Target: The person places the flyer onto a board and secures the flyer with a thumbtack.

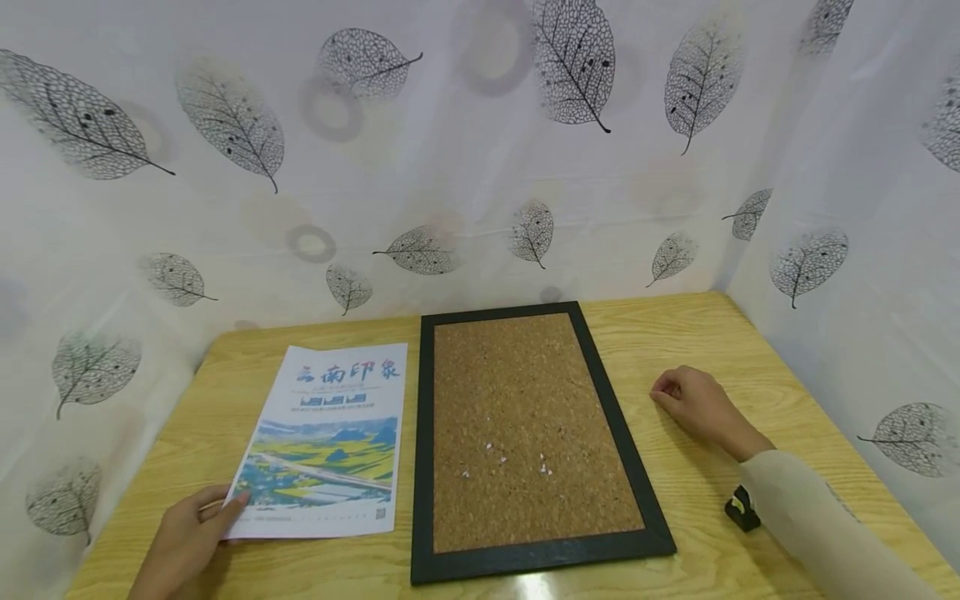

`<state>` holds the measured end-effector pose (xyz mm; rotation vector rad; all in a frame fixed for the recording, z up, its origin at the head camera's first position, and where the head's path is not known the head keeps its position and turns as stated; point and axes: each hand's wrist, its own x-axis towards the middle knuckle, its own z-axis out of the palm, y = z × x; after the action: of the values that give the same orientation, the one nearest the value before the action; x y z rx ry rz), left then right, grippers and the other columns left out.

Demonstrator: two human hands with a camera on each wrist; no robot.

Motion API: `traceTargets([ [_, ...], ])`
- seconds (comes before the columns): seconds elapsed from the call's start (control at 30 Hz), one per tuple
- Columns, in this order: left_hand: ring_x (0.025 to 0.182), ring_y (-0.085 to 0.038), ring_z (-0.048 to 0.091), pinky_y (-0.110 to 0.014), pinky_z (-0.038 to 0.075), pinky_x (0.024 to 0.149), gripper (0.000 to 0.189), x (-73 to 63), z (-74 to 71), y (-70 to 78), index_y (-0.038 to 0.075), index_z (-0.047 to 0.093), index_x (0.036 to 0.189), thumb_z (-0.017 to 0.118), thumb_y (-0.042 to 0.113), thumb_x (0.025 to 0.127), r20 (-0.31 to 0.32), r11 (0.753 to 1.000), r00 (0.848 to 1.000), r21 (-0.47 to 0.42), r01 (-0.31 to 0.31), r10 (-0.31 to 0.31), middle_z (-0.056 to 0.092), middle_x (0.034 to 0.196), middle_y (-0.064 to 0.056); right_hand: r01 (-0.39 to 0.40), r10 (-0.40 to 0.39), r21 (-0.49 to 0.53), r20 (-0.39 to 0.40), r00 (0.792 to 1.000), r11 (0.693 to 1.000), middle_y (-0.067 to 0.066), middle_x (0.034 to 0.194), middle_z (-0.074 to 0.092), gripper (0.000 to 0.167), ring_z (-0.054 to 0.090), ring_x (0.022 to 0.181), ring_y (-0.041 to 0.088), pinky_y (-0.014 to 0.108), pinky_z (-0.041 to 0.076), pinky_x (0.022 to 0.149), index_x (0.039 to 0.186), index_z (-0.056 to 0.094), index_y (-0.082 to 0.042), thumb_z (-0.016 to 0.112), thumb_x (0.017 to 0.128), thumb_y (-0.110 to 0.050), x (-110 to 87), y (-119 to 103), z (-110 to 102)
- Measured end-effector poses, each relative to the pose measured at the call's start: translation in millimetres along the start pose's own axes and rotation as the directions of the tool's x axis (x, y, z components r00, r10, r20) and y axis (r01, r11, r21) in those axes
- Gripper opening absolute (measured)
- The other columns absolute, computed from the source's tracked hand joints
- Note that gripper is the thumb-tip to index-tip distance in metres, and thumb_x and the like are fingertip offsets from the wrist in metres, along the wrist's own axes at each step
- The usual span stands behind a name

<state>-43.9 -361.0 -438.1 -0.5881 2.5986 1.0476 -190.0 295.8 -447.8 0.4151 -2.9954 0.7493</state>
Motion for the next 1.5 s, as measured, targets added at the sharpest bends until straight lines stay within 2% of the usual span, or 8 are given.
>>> traceTargets([
  [0.13,0.109,-0.045,0.065,-0.051,0.052,0.086,0.086,-1.6,-2.5,-2.8,-0.020,0.038,0.143,0.050,0.055,0.103,0.018,0.999,1.000,-0.033,0.013,-0.012,0.059,0.127,-0.038,0.003,-0.003,0.001,-0.004,1.000,1.000,0.006,0.083,0.062,0.009,0.055,0.073,0.017,0.039,0.046,0.066,0.090,0.072,-0.001,0.069,0.095,-0.007,-0.3,0.4,0.2],
  [0.27,0.102,-0.037,0.069,-0.054,0.049,0.090,0.090,-3.5,-6.5,-5.5,-0.020,0.032,0.146,0.047,0.057,0.103,0.043,0.997,0.999,-0.067,0.032,-0.029,0.063,0.124,-0.034,0.007,-0.007,0.001,-0.008,1.000,1.000,0.006,0.083,0.063,0.008,0.055,0.073,0.018,0.039,0.046,0.067,0.091,0.072,-0.001,0.069,0.095,-0.007,-0.3,1.1,0.4],
  [0.37,0.091,-0.023,0.071,-0.044,0.051,0.087,0.091,-5.1,-9.6,-5.2,-0.019,0.029,0.148,0.047,0.058,0.103,0.045,0.995,0.998,-0.088,0.048,-0.045,0.070,0.116,-0.026,0.004,-0.004,0.004,-0.007,1.000,1.000,0.006,0.083,0.063,0.008,0.055,0.073,0.018,0.040,0.046,0.067,0.091,0.072,0.000,0.069,0.095,-0.007,-0.3,1.7,0.7],
  [0.5,0.080,-0.010,0.067,-0.028,0.052,0.072,0.092,-6.9,-12.2,-3.3,-0.018,0.026,0.150,0.049,0.058,0.102,0.037,0.985,0.997,-0.155,0.076,-0.071,0.074,0.107,-0.014,-0.001,0.001,0.008,-0.003,1.000,1.000,0.006,0.084,0.063,0.009,0.056,0.074,0.018,0.040,0.047,0.067,0.091,0.072,0.000,0.068,0.095,-0.007,-0.4,2.5,1.1],
  [0.7,0.074,-0.012,0.067,-0.028,0.055,0.068,0.093,-8.7,-11.9,-0.2,-0.017,0.019,0.153,0.053,0.053,0.102,0.010,0.955,0.995,-0.281,0.093,-0.094,0.073,0.106,-0.008,-0.011,0.011,0.008,0.002,1.000,1.000,0.007,0.084,0.064,0.009,0.056,0.074,0.019,0.040,0.046,0.068,0.091,0.072,0.000,0.068,0.095,-0.008,-0.5,2.5,1.0],
  [0.83,0.074,-0.010,0.066,-0.027,0.055,0.069,0.091,-10.5,-10.7,2.1,-0.014,0.022,0.154,0.054,0.053,0.102,-0.012,0.950,0.995,-0.301,0.090,-0.098,0.071,0.099,0.004,-0.020,0.020,0.013,0.006,1.000,1.000,0.007,0.084,0.064,0.009,0.056,0.074,0.019,0.040,0.046,0.068,0.091,0.072,0.000,0.069,0.095,-0.008,-0.8,1.4,0.9],
  [1.0,0.074,-0.008,0.065,-0.027,0.056,0.069,0.086,-9.9,-7.5,8.0,-0.012,0.028,0.153,0.055,0.051,0.102,-0.041,0.942,0.994,-0.326,0.082,-0.100,0.067,0.094,0.009,-0.020,0.020,0.014,0.003,1.000,1.000,0.008,0.085,0.065,0.009,0.057,0.074,0.020,0.042,0.047,0.068,0.091,0.072,0.000,0.070,0.095,-0.008,-0.5,1.2,1.0],
  [1.5,0.079,-0.009,0.067,-0.029,0.057,0.073,0.089,-12.5,-1.9,25.6,-0.010,0.027,0.154,0.058,0.053,0.100,0.027,0.914,0.997,-0.397,0.082,-0.078,0.070,0.097,0.009,-0.007,0.007,0.019,0.009,1.000,1.000,0.006,0.085,0.066,0.011,0.060,0.074,0.018,0.042,0.050,0.068,0.093,0.072,0.001,0.068,0.096,-0.009,2.0,2.7,0.7],
])
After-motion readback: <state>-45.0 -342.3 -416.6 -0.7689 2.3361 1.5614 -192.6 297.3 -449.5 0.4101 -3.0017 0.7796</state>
